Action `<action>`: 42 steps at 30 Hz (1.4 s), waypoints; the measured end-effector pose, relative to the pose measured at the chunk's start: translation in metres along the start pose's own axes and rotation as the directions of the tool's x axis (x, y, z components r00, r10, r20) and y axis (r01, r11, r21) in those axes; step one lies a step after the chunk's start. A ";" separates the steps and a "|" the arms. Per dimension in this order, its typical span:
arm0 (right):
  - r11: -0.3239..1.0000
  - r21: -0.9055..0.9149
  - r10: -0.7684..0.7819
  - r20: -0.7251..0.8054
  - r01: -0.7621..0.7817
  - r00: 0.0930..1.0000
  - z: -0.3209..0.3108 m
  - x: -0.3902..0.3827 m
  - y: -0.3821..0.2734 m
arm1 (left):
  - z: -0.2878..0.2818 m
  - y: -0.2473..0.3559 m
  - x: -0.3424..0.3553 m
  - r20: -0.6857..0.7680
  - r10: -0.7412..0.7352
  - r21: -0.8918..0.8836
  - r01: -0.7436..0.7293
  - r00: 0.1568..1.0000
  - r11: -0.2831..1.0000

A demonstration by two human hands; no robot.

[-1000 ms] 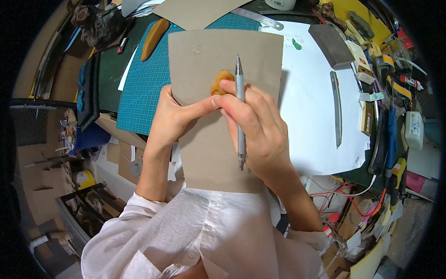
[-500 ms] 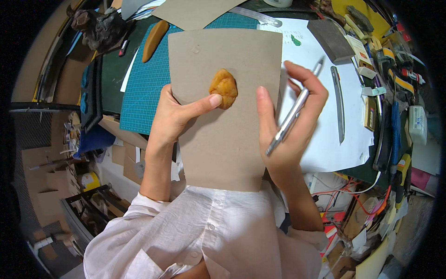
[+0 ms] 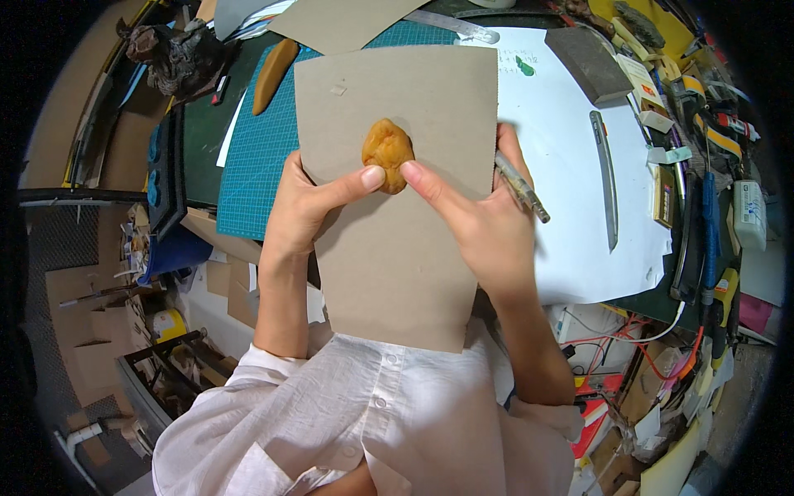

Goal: The person holds a small orange clay piece against a gray board and uses a craft knife to carve and shape it. They repeatedly rotate the clay, refine the edges, and remove small shavings while working over a green cutting mat in a cluttered workshop.

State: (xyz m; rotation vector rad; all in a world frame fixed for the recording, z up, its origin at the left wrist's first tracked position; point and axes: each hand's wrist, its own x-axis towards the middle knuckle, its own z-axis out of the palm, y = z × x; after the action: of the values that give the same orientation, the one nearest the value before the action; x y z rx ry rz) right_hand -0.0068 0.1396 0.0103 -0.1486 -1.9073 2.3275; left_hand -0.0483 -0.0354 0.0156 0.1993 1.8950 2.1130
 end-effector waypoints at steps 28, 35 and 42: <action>1.000 0.021 0.017 -0.047 -0.016 0.999 0.004 0.000 -0.001 | -0.003 0.002 -0.001 -0.002 0.030 0.016 -0.030 1.000 0.999; 1.000 0.015 0.023 -0.058 -0.022 0.998 0.005 -0.001 -0.004 | -0.003 0.001 0.001 0.032 -0.034 0.011 0.033 0.999 0.999; 1.000 -0.025 0.002 -0.060 -0.003 0.998 0.003 0.000 0.001 | -0.002 -0.006 0.002 0.023 0.019 -0.007 -0.019 1.000 1.000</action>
State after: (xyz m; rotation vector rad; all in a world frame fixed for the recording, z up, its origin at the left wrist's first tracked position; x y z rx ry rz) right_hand -0.0072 0.1361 0.0097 -0.2207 -1.9094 2.2748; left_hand -0.0503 -0.0362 0.0092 0.2400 1.8798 2.1203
